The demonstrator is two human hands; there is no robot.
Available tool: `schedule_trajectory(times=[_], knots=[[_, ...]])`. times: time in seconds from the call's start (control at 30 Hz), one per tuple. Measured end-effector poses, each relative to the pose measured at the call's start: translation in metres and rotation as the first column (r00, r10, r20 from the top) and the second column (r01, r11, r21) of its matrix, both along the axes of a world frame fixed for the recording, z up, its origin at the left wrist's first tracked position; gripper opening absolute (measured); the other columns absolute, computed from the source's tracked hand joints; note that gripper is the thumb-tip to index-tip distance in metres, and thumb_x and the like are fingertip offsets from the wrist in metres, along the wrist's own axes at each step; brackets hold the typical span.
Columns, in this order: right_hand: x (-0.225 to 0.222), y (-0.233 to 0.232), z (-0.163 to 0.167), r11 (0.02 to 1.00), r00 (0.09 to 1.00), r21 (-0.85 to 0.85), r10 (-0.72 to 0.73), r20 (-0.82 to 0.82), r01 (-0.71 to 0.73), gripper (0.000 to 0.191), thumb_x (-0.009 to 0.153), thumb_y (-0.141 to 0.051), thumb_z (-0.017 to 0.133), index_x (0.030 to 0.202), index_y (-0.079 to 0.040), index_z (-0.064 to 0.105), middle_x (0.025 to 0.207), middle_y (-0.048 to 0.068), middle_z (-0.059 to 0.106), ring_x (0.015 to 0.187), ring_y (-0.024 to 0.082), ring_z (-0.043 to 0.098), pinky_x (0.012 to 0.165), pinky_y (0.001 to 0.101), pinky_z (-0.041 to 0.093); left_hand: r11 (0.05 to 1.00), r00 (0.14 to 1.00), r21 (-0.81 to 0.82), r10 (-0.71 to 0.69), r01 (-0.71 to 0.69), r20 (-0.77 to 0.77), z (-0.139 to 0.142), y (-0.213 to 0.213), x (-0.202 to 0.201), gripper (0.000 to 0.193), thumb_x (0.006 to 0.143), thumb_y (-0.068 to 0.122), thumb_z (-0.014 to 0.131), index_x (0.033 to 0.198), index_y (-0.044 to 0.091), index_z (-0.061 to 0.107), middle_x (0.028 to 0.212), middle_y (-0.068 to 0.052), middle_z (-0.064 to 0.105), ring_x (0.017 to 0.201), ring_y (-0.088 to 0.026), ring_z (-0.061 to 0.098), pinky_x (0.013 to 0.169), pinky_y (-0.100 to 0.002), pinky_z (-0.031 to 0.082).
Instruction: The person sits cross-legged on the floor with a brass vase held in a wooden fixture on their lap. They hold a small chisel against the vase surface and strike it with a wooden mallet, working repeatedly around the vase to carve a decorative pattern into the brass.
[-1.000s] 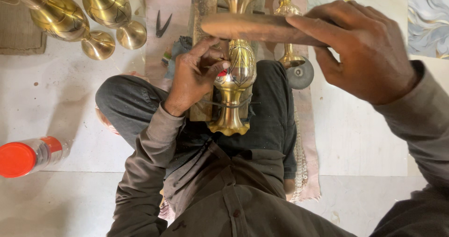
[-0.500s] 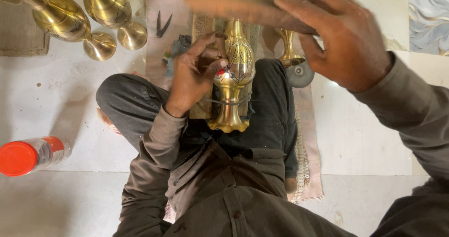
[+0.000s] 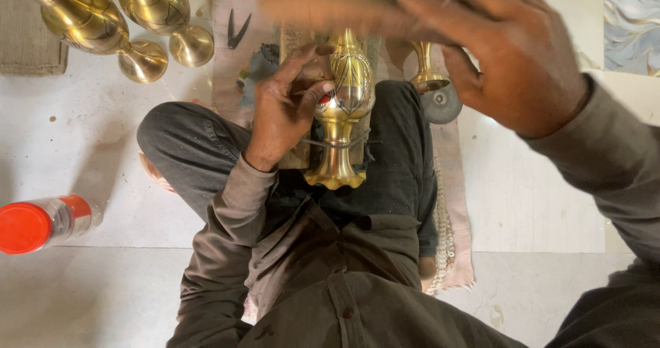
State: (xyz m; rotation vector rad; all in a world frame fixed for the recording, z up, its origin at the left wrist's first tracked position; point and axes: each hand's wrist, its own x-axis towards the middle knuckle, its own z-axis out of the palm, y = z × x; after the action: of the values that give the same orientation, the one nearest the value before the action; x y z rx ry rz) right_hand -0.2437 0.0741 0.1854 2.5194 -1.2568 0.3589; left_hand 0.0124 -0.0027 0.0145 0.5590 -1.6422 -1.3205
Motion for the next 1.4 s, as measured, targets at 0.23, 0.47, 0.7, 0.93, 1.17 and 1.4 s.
schedule_trajectory(times=[0.23,0.47,0.7,0.93,1.17,1.4], knots=[[0.004,-0.009,-0.003,0.999,1.0,0.041,-0.005,-0.017,0.005,0.054,0.099,0.008,0.066,0.152,-0.004,0.062,0.122,0.012,0.063,0.1,0.024,0.064,0.087,0.0335,0.056,0.999,0.999,0.03,0.036,-0.036,-0.005,0.002,0.0,-0.004,0.053,0.101,-0.007,0.071,0.149,0.004,0.051,0.128,-0.013,0.073,0.113,-0.02,0.077,0.094,-0.031,0.069],[-0.001,-0.008,0.002,1.0,0.993,0.011,-0.024,-0.119,0.026,0.056,0.101,0.007,0.071,0.154,-0.008,0.06,0.129,0.013,0.063,0.098,0.024,0.064,0.084,0.0377,0.056,0.994,0.995,0.074,0.078,-0.082,0.065,0.001,-0.001,-0.006,0.059,0.099,-0.006,0.073,0.151,0.002,0.048,0.117,-0.013,0.077,0.107,-0.02,0.079,0.09,-0.03,0.069],[-0.002,-0.002,0.001,0.998,0.995,-0.048,-0.053,-0.08,0.05,0.059,0.097,0.012,0.073,0.152,-0.008,0.062,0.123,0.016,0.063,0.095,0.032,0.064,0.082,0.0441,0.056,0.993,0.992,0.015,0.121,-0.12,-0.04,-0.007,0.014,-0.005,0.054,0.102,-0.01,0.069,0.152,0.003,0.05,0.13,-0.012,0.073,0.113,-0.02,0.077,0.097,-0.031,0.069],[-0.005,0.006,-0.005,0.999,1.0,-0.041,0.004,0.013,-0.003,0.057,0.104,0.008,0.061,0.158,-0.006,0.048,0.136,0.015,0.055,0.117,0.029,0.059,0.1,0.0371,0.054,0.978,0.979,-0.052,0.201,-0.202,-0.015,-0.014,0.021,-0.006,0.052,0.101,-0.01,0.071,0.147,0.002,0.051,0.137,-0.012,0.07,0.113,-0.02,0.077,0.094,-0.03,0.068],[0.008,-0.004,-0.001,0.999,0.998,0.02,0.042,-0.047,-0.042,0.052,0.104,0.004,0.065,0.154,-0.007,0.053,0.139,0.016,0.059,0.118,0.029,0.06,0.099,0.04,0.056,0.99,0.99,0.021,0.139,-0.138,-0.021,-0.016,0.013,-0.005,0.052,0.101,-0.009,0.068,0.148,0.004,0.051,0.121,-0.012,0.076,0.108,-0.021,0.079,0.091,-0.032,0.07],[0.001,-0.003,-0.007,1.0,1.0,-0.015,-0.01,-0.009,0.009,0.051,0.106,0.008,0.068,0.154,-0.005,0.06,0.133,0.016,0.061,0.107,0.028,0.06,0.093,0.0407,0.054,0.977,0.977,-0.013,0.213,-0.214,-0.026,-0.011,0.025,-0.006,0.05,0.1,-0.009,0.07,0.146,0.003,0.053,0.126,-0.013,0.074,0.11,-0.018,0.077,0.092,-0.031,0.069]])
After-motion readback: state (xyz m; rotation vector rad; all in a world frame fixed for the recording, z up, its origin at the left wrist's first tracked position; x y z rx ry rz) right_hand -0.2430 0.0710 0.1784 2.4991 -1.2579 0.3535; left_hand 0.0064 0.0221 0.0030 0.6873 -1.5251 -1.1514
